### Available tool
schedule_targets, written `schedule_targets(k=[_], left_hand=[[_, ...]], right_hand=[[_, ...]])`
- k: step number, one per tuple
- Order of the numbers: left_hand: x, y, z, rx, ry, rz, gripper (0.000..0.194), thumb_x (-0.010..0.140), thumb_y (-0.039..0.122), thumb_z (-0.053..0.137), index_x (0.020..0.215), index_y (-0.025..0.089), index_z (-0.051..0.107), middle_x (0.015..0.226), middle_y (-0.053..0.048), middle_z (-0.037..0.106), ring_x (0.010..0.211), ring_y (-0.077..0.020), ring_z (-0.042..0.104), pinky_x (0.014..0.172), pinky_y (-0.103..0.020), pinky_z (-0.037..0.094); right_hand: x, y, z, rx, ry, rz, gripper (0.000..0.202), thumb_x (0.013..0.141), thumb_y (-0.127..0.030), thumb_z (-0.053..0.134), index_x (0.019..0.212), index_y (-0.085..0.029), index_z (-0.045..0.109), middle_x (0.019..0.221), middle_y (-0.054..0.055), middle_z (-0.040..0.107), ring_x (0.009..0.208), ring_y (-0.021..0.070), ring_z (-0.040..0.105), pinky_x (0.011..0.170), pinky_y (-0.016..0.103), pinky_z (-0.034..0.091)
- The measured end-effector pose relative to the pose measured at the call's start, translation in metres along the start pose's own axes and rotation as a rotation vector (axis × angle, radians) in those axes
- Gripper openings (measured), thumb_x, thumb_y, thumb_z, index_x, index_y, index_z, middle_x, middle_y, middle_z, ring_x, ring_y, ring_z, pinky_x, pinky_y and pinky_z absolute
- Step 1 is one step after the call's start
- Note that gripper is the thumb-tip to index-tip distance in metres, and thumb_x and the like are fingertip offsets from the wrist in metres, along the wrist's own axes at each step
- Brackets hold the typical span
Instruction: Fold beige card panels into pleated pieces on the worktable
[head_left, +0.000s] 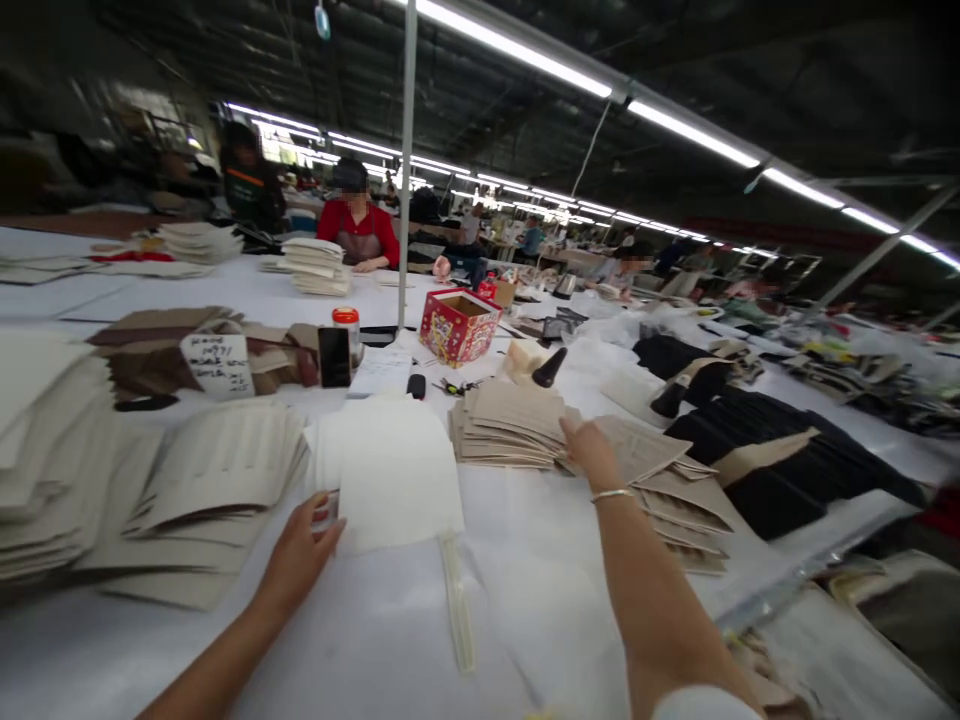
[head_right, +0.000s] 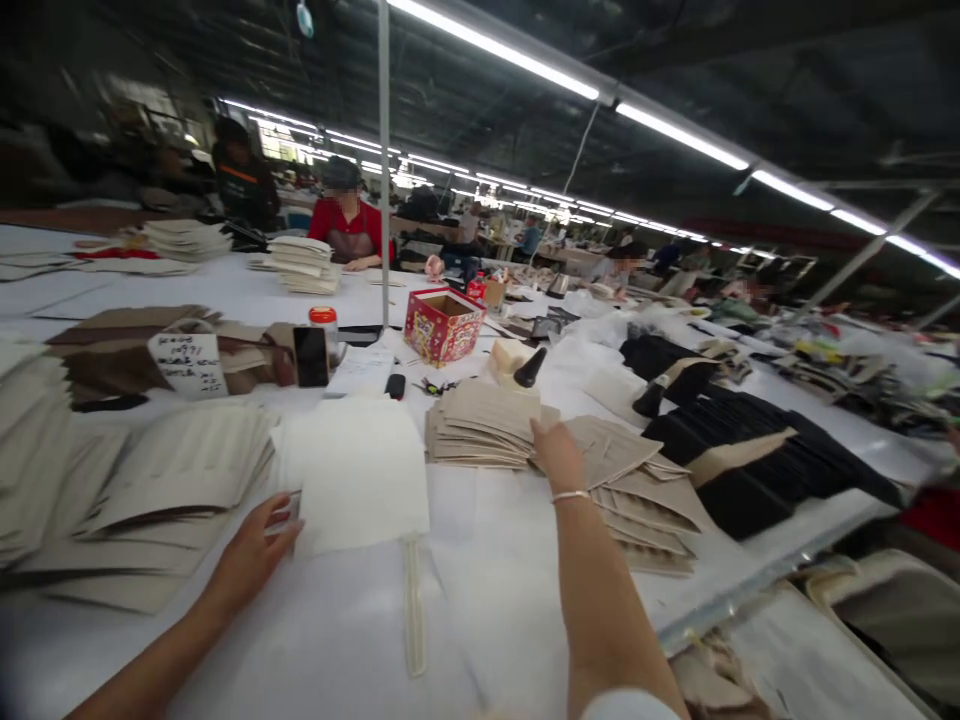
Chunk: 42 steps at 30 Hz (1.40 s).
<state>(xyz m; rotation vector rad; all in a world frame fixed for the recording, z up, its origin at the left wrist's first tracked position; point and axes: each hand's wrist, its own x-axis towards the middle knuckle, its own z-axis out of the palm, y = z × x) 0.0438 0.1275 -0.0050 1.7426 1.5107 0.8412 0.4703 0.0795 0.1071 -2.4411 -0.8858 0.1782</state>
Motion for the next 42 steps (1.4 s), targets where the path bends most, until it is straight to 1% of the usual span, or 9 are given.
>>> schedule_targets(k=[5, 9, 12, 18, 23, 27, 31, 37, 42], left_hand=[[-0.005, -0.003, -0.016, 0.201, 0.083, 0.244, 0.040, 0.083, 0.037, 0.042, 0.117, 0.019, 0.051, 0.118, -0.011, 0.058, 0.111, -0.0227, 0.055, 0.095, -0.040, 0.046], [0.010, -0.007, -0.068, 0.582, 0.164, 0.369, 0.040, 0.084, 0.027, 0.042, 0.121, 0.018, 0.053, 0.136, -0.014, 0.049, 0.133, -0.0265, 0.034, 0.111, -0.048, 0.020], [0.033, -0.012, -0.106, 0.724, 0.026, 0.263, 0.045, 0.073, 0.023, 0.055, 0.118, 0.021, 0.056, 0.139, -0.011, 0.047, 0.135, -0.0302, 0.029, 0.110, -0.053, 0.017], [0.058, -0.005, -0.146, 0.673, -0.056, 0.274, 0.032, 0.071, 0.024, 0.052, 0.100, 0.020, 0.066, 0.115, -0.009, 0.066, 0.108, -0.0250, 0.059, 0.095, -0.036, 0.043], [0.013, 0.010, -0.173, 0.546, 0.176, 0.353, 0.047, 0.086, 0.028, 0.027, 0.121, 0.014, 0.055, 0.122, -0.011, 0.061, 0.119, -0.0243, 0.051, 0.102, -0.040, 0.037], [-0.078, -0.014, -0.158, 0.370, 0.222, 0.667, 0.045, 0.087, 0.026, 0.032, 0.126, 0.019, 0.052, 0.131, -0.008, 0.055, 0.124, -0.0224, 0.046, 0.107, -0.041, 0.031], [-0.157, -0.056, -0.114, 0.363, -0.161, 0.765, 0.043, 0.085, 0.022, 0.037, 0.116, 0.041, 0.059, 0.116, 0.003, 0.066, 0.119, -0.0202, 0.053, 0.112, -0.046, 0.021], [-0.157, -0.067, -0.105, 0.289, -0.447, 0.488, 0.035, 0.080, 0.024, 0.041, 0.095, 0.037, 0.070, 0.111, 0.003, 0.068, 0.117, -0.0223, 0.054, 0.110, -0.044, 0.026], [-0.118, -0.044, -0.099, 0.191, -0.462, 0.296, 0.026, 0.072, 0.034, 0.047, 0.080, 0.029, 0.071, 0.098, -0.001, 0.073, 0.096, -0.0224, 0.064, 0.093, -0.034, 0.047]], right_hand=[[-0.075, 0.013, 0.036, -0.113, -0.049, -0.355, 0.044, 0.086, -0.041, 0.046, 0.118, -0.011, 0.049, 0.099, 0.015, 0.063, 0.092, 0.0262, 0.062, 0.079, 0.037, 0.046], [-0.184, 0.010, 0.086, -0.035, -0.364, -0.791, 0.026, 0.083, -0.029, 0.050, 0.105, -0.018, 0.058, 0.100, 0.010, 0.063, 0.091, 0.0227, 0.061, 0.082, 0.033, 0.047], [-0.242, -0.006, 0.107, -0.098, -0.492, -0.909, 0.021, 0.078, -0.018, 0.054, 0.096, -0.020, 0.062, 0.102, 0.008, 0.063, 0.095, 0.0236, 0.059, 0.085, 0.034, 0.046], [-0.261, -0.031, 0.118, -0.092, -0.394, -0.918, 0.024, 0.075, -0.011, 0.056, 0.096, -0.019, 0.063, 0.108, 0.010, 0.062, 0.102, 0.0266, 0.056, 0.094, 0.040, 0.041], [-0.264, -0.036, 0.123, 0.263, -0.504, -0.785, 0.017, 0.079, -0.026, 0.056, 0.094, -0.019, 0.062, 0.098, 0.010, 0.064, 0.097, 0.0251, 0.059, 0.090, 0.039, 0.044], [-0.272, -0.050, 0.119, 0.818, -1.008, -0.253, 0.059, 0.083, -0.068, 0.031, 0.099, -0.018, 0.058, 0.099, 0.012, 0.064, 0.089, 0.0223, 0.063, 0.075, 0.036, 0.050], [-0.274, -0.050, 0.111, 1.097, -1.239, 0.028, 0.068, 0.081, -0.071, 0.026, 0.101, -0.015, 0.058, 0.094, 0.011, 0.066, 0.085, 0.0209, 0.064, 0.070, 0.033, 0.049], [-0.282, -0.026, 0.099, 0.483, -0.949, -0.257, 0.021, 0.066, -0.018, 0.062, 0.087, -0.014, 0.060, 0.064, -0.001, 0.061, 0.059, 0.0133, 0.055, 0.054, 0.022, 0.039], [-0.273, -0.025, 0.080, 0.096, -0.666, -0.501, 0.026, 0.078, -0.021, 0.054, 0.102, -0.013, 0.060, 0.071, 0.003, 0.066, 0.070, 0.0162, 0.061, 0.064, 0.024, 0.041]])
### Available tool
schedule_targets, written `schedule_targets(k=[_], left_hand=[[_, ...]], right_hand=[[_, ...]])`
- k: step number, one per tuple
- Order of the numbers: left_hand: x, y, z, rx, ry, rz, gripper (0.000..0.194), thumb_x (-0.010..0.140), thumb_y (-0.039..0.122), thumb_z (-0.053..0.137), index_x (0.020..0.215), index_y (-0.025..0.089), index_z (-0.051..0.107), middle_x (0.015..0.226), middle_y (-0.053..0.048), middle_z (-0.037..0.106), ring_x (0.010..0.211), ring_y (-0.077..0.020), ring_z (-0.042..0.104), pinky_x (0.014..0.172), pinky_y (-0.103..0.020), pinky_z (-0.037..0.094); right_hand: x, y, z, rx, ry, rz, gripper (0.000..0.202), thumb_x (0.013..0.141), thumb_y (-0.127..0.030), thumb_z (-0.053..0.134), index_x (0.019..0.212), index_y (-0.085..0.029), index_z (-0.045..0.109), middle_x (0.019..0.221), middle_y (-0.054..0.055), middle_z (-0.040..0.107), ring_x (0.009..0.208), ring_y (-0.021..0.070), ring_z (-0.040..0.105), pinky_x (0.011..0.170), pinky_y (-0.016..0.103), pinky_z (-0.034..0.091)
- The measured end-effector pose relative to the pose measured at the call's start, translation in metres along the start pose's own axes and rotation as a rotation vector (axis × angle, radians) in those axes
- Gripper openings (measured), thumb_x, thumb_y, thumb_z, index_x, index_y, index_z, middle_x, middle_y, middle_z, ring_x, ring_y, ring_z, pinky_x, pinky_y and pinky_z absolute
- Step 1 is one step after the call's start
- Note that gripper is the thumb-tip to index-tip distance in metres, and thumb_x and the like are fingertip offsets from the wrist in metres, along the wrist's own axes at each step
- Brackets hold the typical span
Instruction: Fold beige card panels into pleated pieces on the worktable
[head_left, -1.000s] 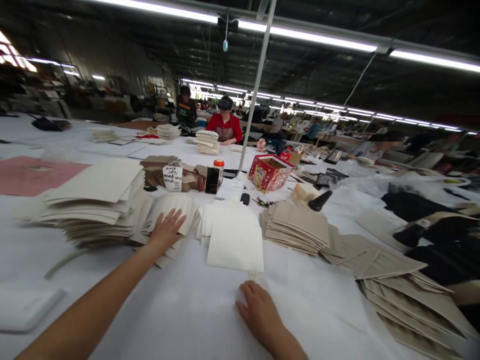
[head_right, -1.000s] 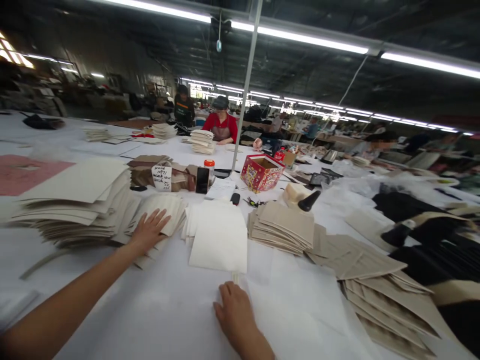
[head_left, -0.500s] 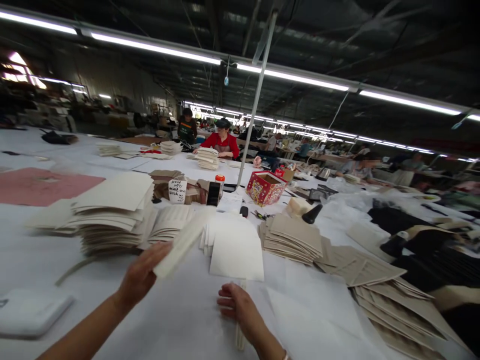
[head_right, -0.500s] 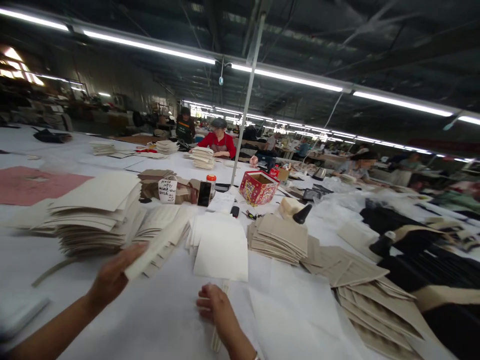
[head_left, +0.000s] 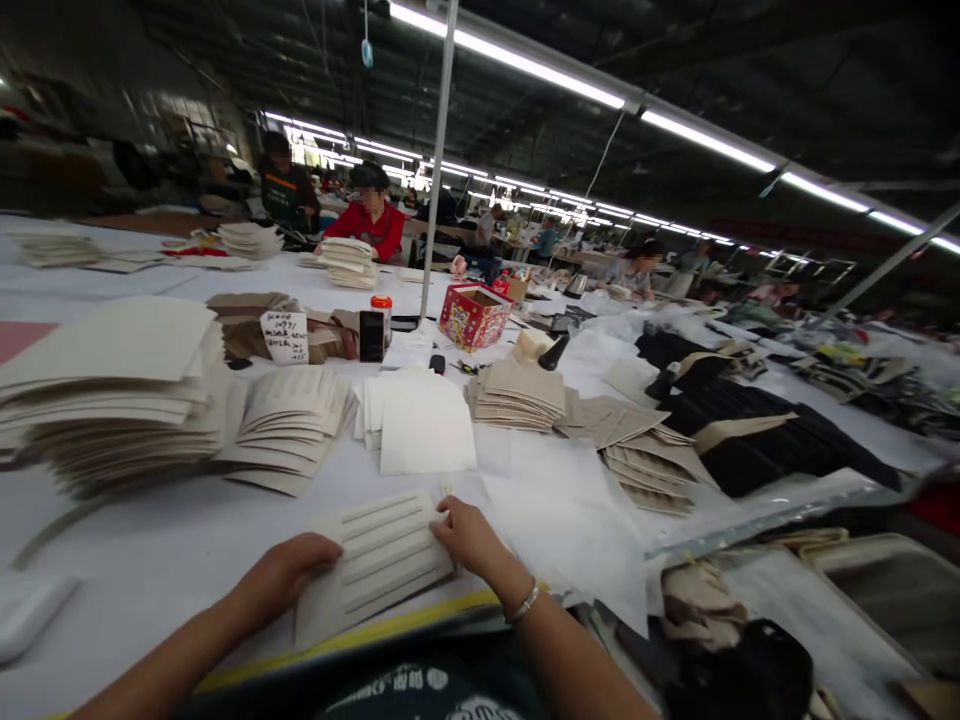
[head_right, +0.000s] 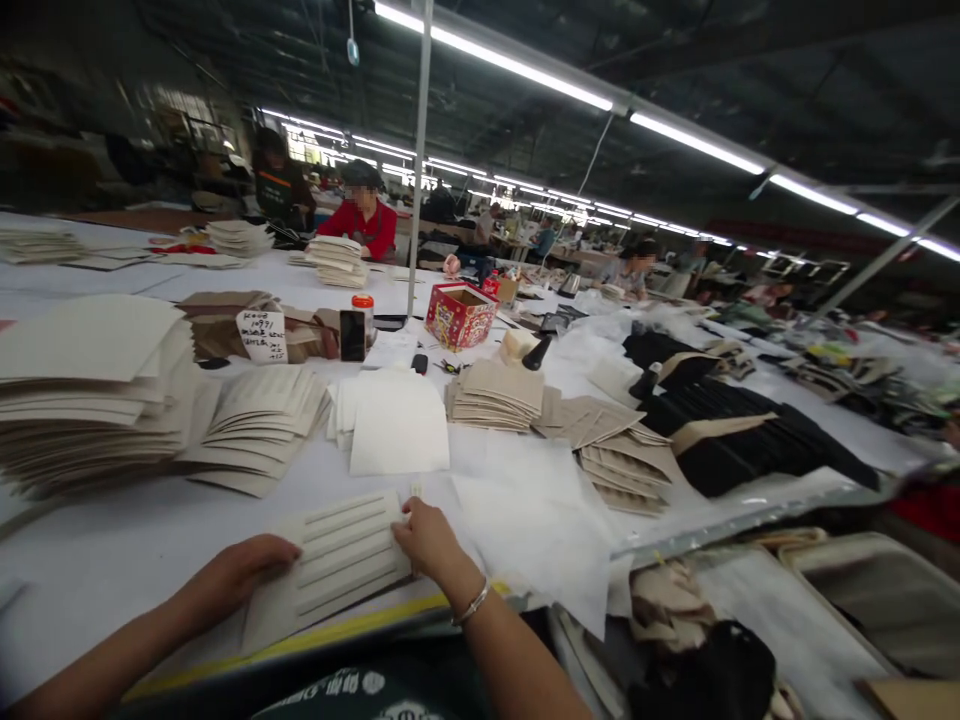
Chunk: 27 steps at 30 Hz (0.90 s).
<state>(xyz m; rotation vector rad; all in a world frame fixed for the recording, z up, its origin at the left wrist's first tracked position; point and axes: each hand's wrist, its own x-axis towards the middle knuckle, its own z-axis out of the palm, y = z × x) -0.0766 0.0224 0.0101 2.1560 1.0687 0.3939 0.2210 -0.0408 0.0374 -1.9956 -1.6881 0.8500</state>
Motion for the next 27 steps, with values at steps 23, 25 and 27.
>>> schedule_targets(k=[23, 25, 27], left_hand=[[0.073, 0.093, 0.001, -0.663, 0.265, -0.420, 0.034, 0.069, 0.050, 0.055, 0.077, 0.017, 0.058, 0.060, 0.004, 0.054, 0.057, -0.0111, 0.056, 0.051, -0.022, 0.045], [0.042, 0.098, 0.005, -0.802, 0.249, -0.441, 0.035, 0.065, 0.049, 0.063, 0.074, 0.016, 0.059, 0.059, 0.004, 0.054, 0.056, -0.0104, 0.054, 0.056, -0.024, 0.049], [0.016, 0.100, 0.013, -0.899, 0.259, -0.495, 0.034, 0.061, 0.047, 0.069, 0.071, 0.016, 0.060, 0.057, 0.005, 0.054, 0.056, -0.0101, 0.053, 0.061, -0.026, 0.051]], right_hand=[[0.003, -0.033, -0.014, -0.280, 0.356, -0.557, 0.027, 0.085, -0.020, 0.055, 0.111, -0.014, 0.058, 0.105, 0.011, 0.060, 0.098, 0.0215, 0.054, 0.088, 0.032, 0.044], [-0.009, -0.049, -0.002, -0.247, 0.257, -0.728, 0.026, 0.084, -0.025, 0.058, 0.108, -0.017, 0.059, 0.104, 0.009, 0.060, 0.096, 0.0204, 0.053, 0.086, 0.031, 0.044], [-0.020, -0.056, 0.015, -0.255, 0.143, -0.821, 0.019, 0.084, -0.025, 0.058, 0.101, -0.018, 0.060, 0.099, 0.008, 0.060, 0.091, 0.0195, 0.053, 0.083, 0.031, 0.044]])
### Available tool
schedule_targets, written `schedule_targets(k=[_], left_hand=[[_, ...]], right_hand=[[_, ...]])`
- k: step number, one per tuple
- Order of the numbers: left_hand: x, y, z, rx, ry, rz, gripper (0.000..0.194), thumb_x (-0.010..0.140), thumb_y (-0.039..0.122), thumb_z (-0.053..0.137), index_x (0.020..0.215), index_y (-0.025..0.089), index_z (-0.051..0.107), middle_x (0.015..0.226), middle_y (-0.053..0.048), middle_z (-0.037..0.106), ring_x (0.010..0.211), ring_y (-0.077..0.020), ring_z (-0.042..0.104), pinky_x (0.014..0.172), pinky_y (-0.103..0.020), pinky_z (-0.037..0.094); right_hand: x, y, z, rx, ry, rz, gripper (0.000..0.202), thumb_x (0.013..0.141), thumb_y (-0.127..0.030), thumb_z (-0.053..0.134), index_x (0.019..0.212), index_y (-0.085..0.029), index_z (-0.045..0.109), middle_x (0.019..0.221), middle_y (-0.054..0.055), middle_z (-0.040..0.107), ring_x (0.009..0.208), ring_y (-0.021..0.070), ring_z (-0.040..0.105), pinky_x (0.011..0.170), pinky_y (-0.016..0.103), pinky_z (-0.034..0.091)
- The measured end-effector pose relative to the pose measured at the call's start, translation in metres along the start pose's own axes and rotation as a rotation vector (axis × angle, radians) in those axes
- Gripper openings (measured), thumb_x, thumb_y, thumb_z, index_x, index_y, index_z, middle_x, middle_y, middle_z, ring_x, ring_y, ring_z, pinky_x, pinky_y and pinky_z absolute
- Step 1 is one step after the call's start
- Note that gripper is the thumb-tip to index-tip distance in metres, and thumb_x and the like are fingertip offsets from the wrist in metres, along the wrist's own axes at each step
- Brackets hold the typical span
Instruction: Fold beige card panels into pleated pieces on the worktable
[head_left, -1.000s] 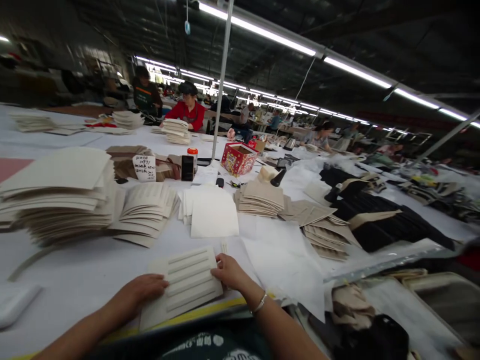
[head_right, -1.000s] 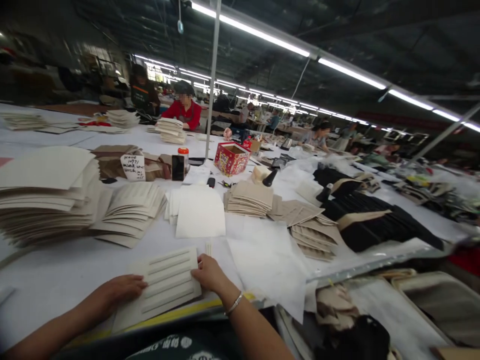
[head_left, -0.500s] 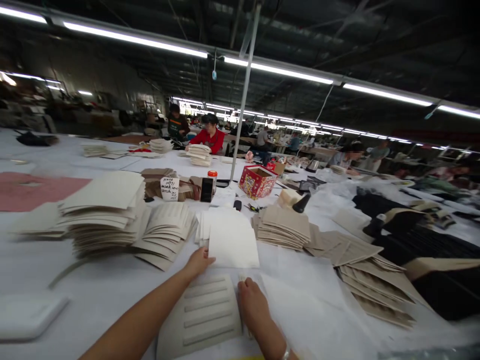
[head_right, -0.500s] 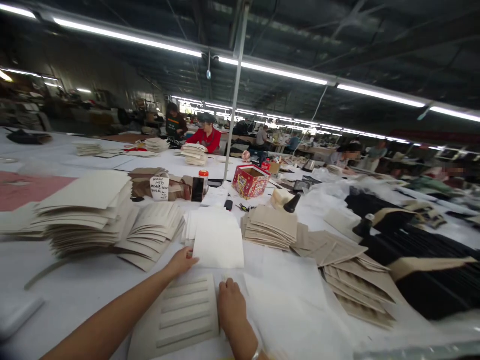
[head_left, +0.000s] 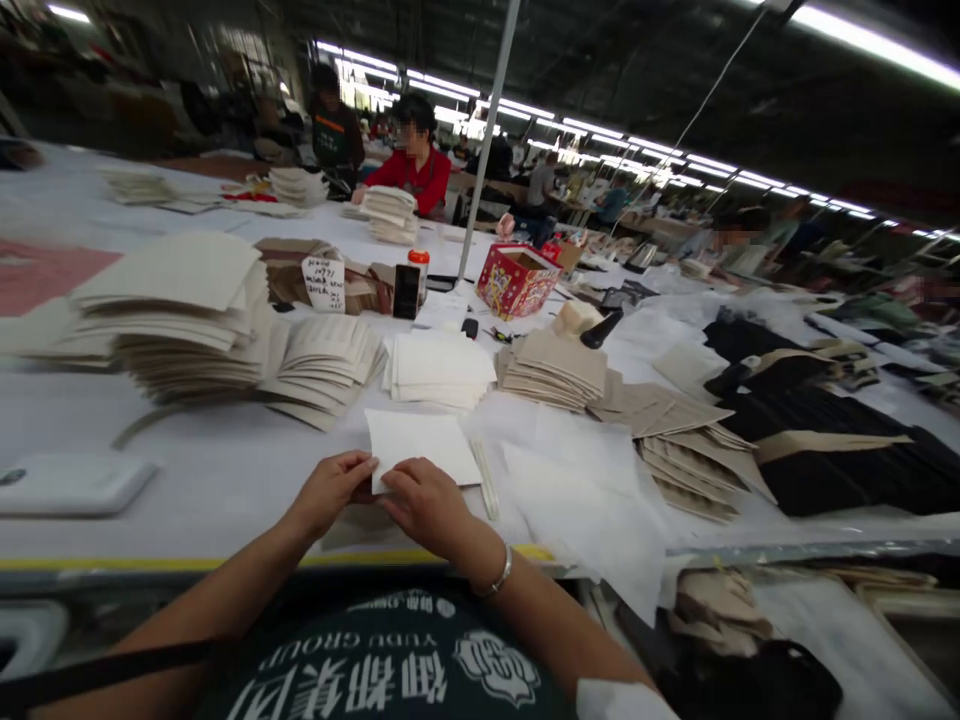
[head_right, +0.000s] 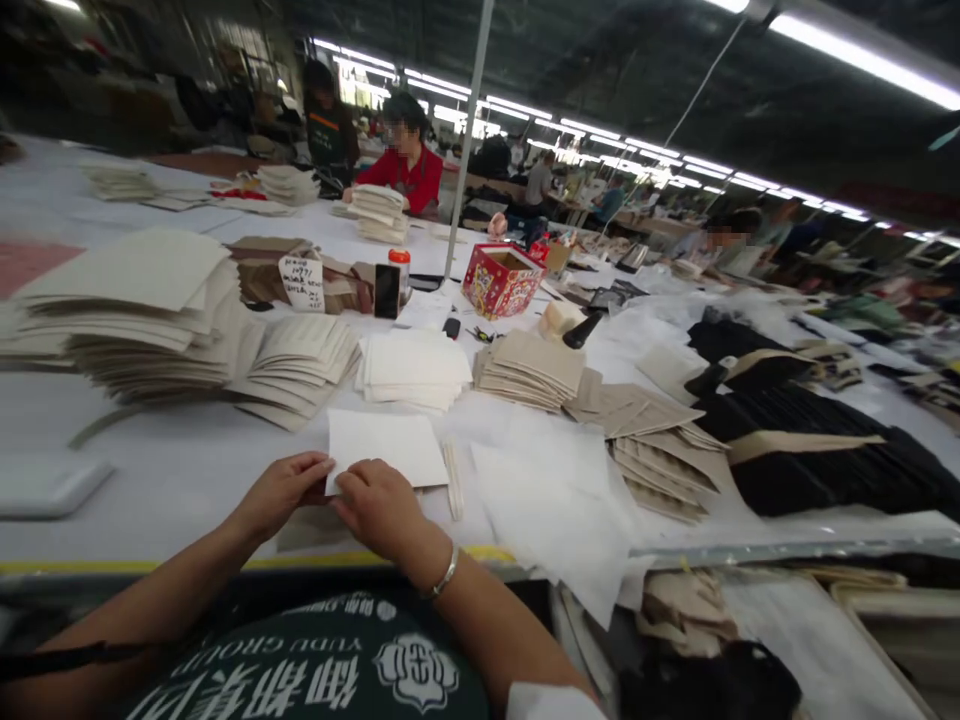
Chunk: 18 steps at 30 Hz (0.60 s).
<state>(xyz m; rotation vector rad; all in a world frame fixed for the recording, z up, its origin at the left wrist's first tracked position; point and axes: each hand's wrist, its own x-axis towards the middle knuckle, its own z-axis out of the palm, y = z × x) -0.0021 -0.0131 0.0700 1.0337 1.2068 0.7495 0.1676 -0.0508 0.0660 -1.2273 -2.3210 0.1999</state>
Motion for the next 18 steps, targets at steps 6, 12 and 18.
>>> schedule_targets(k=[6, 12, 18], left_hand=[[-0.025, -0.040, -0.008, -0.140, 0.014, -0.123, 0.034, 0.053, 0.043, 0.075, 0.072, 0.017, 0.064, 0.062, 0.004, 0.063, 0.064, -0.0130, 0.060, 0.071, -0.028, 0.052], [-0.029, -0.053, -0.010, -0.085, 0.027, -0.104, 0.034, 0.051, 0.038, 0.075, 0.077, 0.016, 0.068, 0.072, -0.001, 0.071, 0.070, -0.0184, 0.067, 0.079, -0.033, 0.053], [-0.031, -0.053, -0.011, 0.222, 0.044, 0.015, 0.035, 0.060, 0.043, 0.064, 0.083, 0.017, 0.069, 0.076, -0.003, 0.073, 0.074, -0.0219, 0.068, 0.073, -0.032, 0.054]], right_hand=[[-0.015, -0.020, 0.035, 0.095, -0.149, 0.160, 0.007, 0.085, -0.023, 0.057, 0.086, -0.017, 0.060, 0.087, 0.006, 0.058, 0.082, 0.0168, 0.052, 0.074, 0.027, 0.043], [-0.013, -0.024, 0.036, 0.310, -0.181, 0.375, 0.006, 0.080, -0.018, 0.060, 0.074, -0.016, 0.061, 0.079, 0.002, 0.057, 0.080, 0.0135, 0.052, 0.074, 0.025, 0.042], [-0.011, -0.025, 0.041, 0.427, -0.162, 0.452, 0.010, 0.076, -0.011, 0.060, 0.067, -0.016, 0.061, 0.074, 0.001, 0.055, 0.079, 0.0132, 0.052, 0.074, 0.024, 0.041]])
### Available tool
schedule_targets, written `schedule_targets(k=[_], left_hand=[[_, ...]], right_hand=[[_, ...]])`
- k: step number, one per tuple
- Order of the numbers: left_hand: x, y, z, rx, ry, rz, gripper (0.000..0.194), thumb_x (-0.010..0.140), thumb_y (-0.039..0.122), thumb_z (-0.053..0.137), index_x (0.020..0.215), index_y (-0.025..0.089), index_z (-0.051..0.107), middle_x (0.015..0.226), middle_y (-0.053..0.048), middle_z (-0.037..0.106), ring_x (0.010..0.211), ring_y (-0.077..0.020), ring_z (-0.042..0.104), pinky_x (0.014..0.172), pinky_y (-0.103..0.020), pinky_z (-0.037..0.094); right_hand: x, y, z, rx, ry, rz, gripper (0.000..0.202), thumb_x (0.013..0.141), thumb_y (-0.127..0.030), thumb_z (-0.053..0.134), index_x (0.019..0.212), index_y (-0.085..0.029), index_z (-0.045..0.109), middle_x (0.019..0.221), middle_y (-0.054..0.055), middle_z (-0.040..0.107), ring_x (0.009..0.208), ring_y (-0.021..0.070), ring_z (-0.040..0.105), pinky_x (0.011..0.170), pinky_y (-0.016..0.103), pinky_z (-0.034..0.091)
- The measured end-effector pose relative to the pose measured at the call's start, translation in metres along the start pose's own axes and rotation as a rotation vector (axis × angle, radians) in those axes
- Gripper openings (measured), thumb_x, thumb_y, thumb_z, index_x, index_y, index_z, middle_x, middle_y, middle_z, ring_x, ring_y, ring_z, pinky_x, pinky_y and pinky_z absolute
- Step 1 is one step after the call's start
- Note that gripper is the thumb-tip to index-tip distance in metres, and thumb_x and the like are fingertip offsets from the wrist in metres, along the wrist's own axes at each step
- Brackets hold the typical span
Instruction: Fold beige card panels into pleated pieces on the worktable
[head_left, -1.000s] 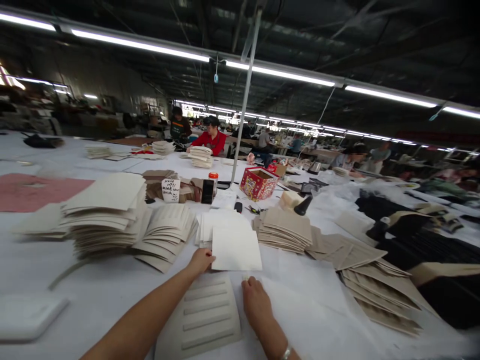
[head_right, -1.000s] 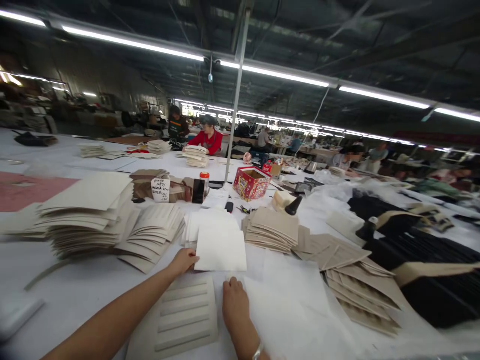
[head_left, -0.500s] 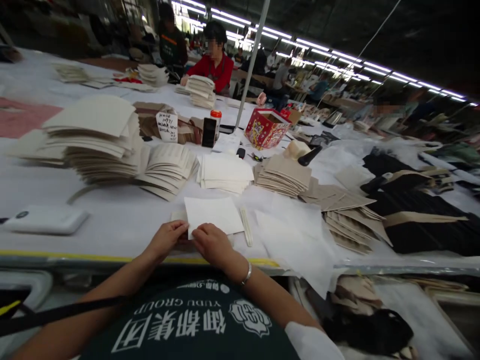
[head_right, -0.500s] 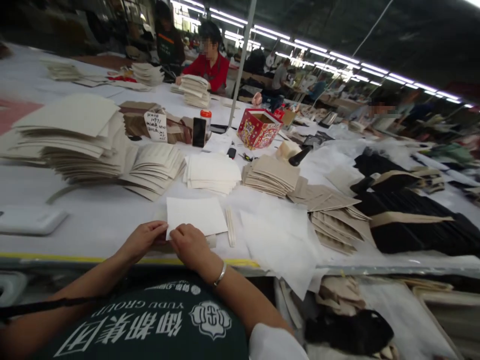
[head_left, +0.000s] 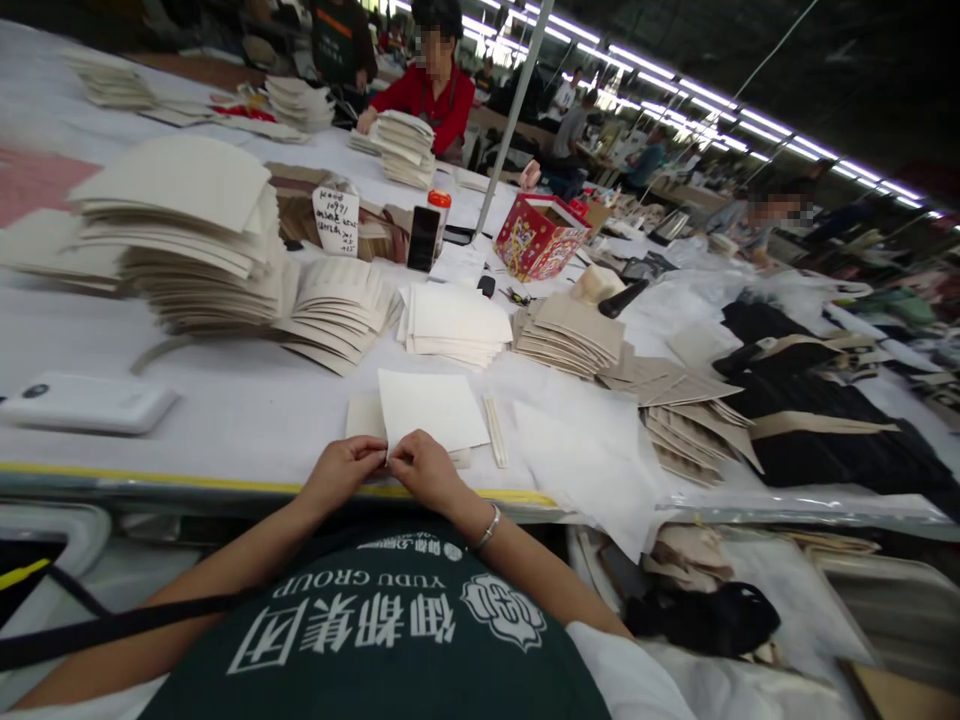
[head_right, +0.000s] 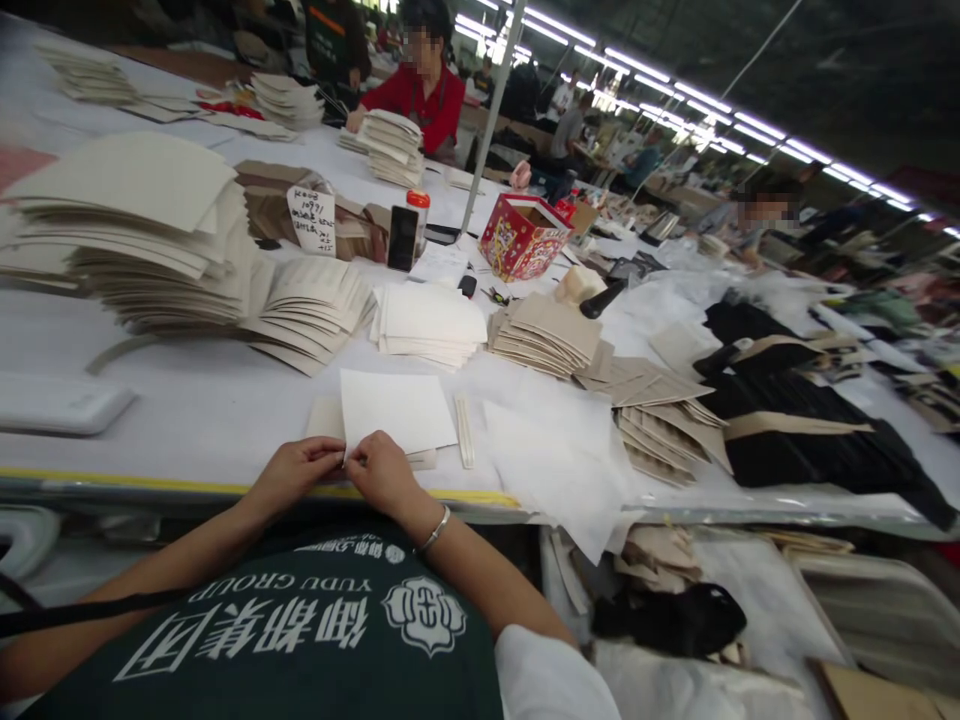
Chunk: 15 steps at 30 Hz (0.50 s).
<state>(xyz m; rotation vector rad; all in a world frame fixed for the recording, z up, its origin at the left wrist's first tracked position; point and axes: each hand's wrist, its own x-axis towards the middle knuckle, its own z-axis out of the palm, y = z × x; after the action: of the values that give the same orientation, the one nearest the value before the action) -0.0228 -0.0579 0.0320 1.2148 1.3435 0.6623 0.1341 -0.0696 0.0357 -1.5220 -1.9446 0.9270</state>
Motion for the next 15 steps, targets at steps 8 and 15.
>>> schedule_targets(k=[8, 15], left_hand=[[-0.0041, 0.0062, -0.0005, 0.207, 0.050, 0.112, 0.035, 0.065, 0.044, 0.055, 0.083, 0.018, 0.070, 0.077, -0.002, 0.073, 0.074, -0.0215, 0.067, 0.070, -0.029, 0.052], [-0.0086, 0.0103, 0.0018, 0.262, 0.119, 0.145, 0.030, 0.064, 0.045, 0.057, 0.080, 0.022, 0.070, 0.078, -0.001, 0.073, 0.079, -0.0234, 0.067, 0.073, -0.030, 0.050]], right_hand=[[0.0013, 0.0013, 0.0031, 0.041, 0.040, 0.000, 0.009, 0.073, -0.010, 0.061, 0.067, -0.016, 0.064, 0.077, 0.001, 0.057, 0.081, 0.0134, 0.054, 0.077, 0.024, 0.043], [0.0000, -0.0044, -0.0008, 0.165, 0.067, 0.026, 0.012, 0.072, -0.010, 0.062, 0.063, -0.018, 0.065, 0.080, 0.001, 0.061, 0.083, 0.0131, 0.058, 0.079, 0.024, 0.046]])
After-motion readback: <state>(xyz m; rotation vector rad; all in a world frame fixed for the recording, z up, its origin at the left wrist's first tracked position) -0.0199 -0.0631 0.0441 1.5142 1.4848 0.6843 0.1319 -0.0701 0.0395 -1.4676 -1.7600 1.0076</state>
